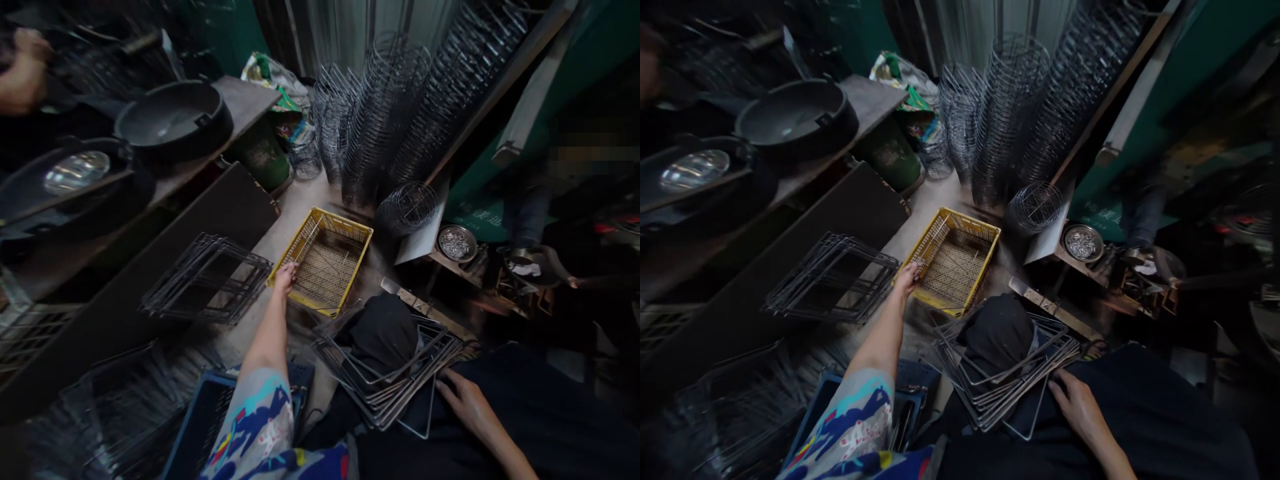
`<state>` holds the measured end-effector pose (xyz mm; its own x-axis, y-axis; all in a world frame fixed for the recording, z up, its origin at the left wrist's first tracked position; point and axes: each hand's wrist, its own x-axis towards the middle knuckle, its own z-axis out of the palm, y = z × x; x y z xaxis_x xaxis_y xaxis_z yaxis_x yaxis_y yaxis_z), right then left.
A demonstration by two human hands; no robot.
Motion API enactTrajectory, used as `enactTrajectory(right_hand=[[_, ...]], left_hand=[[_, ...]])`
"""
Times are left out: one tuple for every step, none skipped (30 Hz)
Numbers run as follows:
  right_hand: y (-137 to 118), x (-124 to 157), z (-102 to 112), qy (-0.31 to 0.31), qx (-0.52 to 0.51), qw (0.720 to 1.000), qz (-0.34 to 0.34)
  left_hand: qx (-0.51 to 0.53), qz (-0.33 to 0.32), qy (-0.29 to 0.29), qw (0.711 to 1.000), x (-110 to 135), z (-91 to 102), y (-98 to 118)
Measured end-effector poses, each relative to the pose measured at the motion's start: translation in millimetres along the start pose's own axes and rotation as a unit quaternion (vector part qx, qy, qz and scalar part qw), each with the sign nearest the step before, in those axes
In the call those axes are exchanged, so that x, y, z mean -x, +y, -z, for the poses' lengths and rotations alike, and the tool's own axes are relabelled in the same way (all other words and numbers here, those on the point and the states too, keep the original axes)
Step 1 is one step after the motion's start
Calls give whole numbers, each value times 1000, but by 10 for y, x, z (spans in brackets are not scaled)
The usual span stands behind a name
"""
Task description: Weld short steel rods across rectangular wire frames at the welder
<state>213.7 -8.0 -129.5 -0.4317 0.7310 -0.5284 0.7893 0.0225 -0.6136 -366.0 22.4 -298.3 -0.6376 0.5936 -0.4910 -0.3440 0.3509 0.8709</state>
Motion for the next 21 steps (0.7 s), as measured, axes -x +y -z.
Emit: enactTrajectory(right_hand=[[-10, -15, 3, -4, 2, 1000, -1], [-17, -29, 6, -6, 5, 1000, -3], [-21, -43, 8, -7, 7, 1000, -4], [-21, -55, 9, -10, 9, 1000, -6], [-17, -66, 9, -11, 11, 1000, -9], [-9, -74, 8, -10, 13, 1000, -13], [1, -80, 5, -9, 16, 1000, -18], [11, -83, 3, -7, 19, 1000, -24], [19, -86, 1, -4, 22, 999, -28], [24, -87, 0, 0, 25, 999, -31], [26, -88, 1, 3, 27, 999, -34], [25, -90, 2, 4, 27, 999, -36], [21, -92, 5, 6, 25, 999, -37], [18, -94, 8, 7, 23, 999, -38], [15, -97, 12, 7, 19, 999, -39], [13, -101, 16, 6, 16, 999, -40], [13, -104, 21, 5, 14, 999, -42], [13, -107, 26, 4, 14, 999, -45], [12, -109, 31, 3, 14, 999, -48], [9, -110, 37, 2, 15, 999, -52], [3, -110, 44, 2, 17, 998, -54]], left_hand=[[-6, 12, 6, 1000, -6, -9, -55], [-14, 24, 14, 999, -12, -23, -111], [-23, 36, 24, 999, -22, -39, -165], [-31, 43, 34, 998, -36, -56, -215], [-39, 48, 45, 997, -57, -70, -259], [-46, 50, 58, 996, -83, -80, -296], [-54, 50, 70, 995, -113, -85, -328], [-62, 48, 83, 993, -147, -84, -354], [-69, 45, 94, 992, -182, -79, -378], [-77, 41, 104, 991, -217, -70, -401], [-86, 36, 113, 989, -251, -60, -425], [-95, 31, 120, 988, -283, -50, -450], [-104, 26, 125, 986, -313, -40, -479], [-115, 22, 130, 985, -342, -34, -509], [-125, 17, 134, 983, -370, -30, -540], [-137, 12, 136, 981, -398, -28, -571], [-148, 7, 138, 979, -426, -29, -599], [-158, 1, 138, 978, -453, -30, -622], [-169, -5, 137, 976, -478, -32, -639], [-179, -12, 135, 975, -499, -33, -649], [-189, -18, 132, 973, -513, -31, -653]])
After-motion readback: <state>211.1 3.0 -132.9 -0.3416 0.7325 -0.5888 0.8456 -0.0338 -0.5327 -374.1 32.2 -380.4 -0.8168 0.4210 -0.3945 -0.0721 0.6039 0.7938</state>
